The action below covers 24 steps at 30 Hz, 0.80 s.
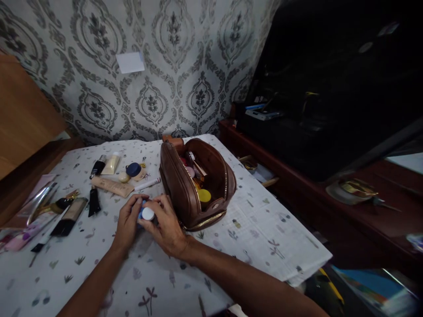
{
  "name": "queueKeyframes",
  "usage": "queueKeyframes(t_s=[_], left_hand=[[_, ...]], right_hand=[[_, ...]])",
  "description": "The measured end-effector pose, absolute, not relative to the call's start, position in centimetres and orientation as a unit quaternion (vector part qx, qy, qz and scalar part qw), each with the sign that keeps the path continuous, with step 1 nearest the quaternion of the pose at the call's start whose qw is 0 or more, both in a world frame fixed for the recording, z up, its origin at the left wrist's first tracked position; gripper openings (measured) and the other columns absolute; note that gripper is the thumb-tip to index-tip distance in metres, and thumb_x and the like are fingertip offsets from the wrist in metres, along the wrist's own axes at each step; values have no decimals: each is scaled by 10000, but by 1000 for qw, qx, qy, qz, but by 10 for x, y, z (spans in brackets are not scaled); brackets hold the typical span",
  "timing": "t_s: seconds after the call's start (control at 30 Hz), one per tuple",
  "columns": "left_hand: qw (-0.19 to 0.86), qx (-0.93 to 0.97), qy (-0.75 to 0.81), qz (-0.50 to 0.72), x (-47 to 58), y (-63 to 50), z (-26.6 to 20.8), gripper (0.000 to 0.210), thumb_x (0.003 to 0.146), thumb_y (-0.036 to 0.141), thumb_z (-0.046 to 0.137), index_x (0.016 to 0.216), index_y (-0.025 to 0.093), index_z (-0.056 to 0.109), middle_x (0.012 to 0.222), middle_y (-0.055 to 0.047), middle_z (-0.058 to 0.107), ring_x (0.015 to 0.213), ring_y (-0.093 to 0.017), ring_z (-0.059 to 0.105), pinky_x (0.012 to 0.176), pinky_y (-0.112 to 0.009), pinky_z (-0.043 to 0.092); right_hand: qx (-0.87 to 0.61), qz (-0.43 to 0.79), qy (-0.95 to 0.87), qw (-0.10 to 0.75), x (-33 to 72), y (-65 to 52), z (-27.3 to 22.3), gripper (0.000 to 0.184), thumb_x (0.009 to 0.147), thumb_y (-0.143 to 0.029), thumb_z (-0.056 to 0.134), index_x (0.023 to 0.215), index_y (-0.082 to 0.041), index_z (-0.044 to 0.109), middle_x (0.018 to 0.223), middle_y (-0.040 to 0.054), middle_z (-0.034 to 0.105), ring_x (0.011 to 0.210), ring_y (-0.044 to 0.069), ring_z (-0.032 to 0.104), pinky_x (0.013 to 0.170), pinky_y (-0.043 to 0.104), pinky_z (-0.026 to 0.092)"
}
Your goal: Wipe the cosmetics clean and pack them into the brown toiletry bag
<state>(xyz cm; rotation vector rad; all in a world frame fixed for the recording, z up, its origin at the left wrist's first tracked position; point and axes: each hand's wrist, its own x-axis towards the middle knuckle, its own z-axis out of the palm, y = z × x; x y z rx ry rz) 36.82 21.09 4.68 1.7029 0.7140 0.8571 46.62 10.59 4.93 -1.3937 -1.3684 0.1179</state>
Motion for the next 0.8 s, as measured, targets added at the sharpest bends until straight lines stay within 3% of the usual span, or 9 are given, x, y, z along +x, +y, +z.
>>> queueKeyframes(t_s=[0.23, 0.37, 0.6, 0.8], left_hand=[[503, 748, 270, 339, 368, 217, 44, 323, 863, 460, 553, 851, 163, 677, 828, -27, 679, 742, -174, 573, 715, -261, 460], [478, 751, 280, 359, 371, 219, 43, 291, 823, 439, 573, 868, 167, 667, 842, -30, 686, 805, -200, 605, 769, -280, 474], [417, 767, 304, 380, 369, 220, 50, 283, 824, 413, 539, 945, 181, 647, 932, -48, 697, 907, -230, 625, 861, -340, 487], [349, 772, 331, 416, 361, 268, 64, 209, 791, 291, 510, 893, 182, 655, 857, -32, 675, 853, -198, 618, 829, -308, 461]], right_hand=[[-565, 67, -588, 575, 472, 107, 49, 344, 926, -204, 596, 1268, -220, 561, 1082, 68, 589, 1056, 208, 532, 961, 367, 472], [-547, 76, -601, 577, 473, 106, 48, 432, 955, -189, 532, 1382, -224, 470, 1202, 90, 589, 1128, 210, 524, 1012, 394, 455], [-539, 86, -598, 587, 469, 108, 45, 469, 937, -161, 512, 1397, -210, 431, 1291, 126, 557, 1219, 236, 501, 1058, 452, 438], [-539, 72, -593, 593, 470, 106, 48, 481, 938, -162, 511, 1402, -226, 397, 1319, 133, 539, 1251, 246, 507, 1074, 472, 441]])
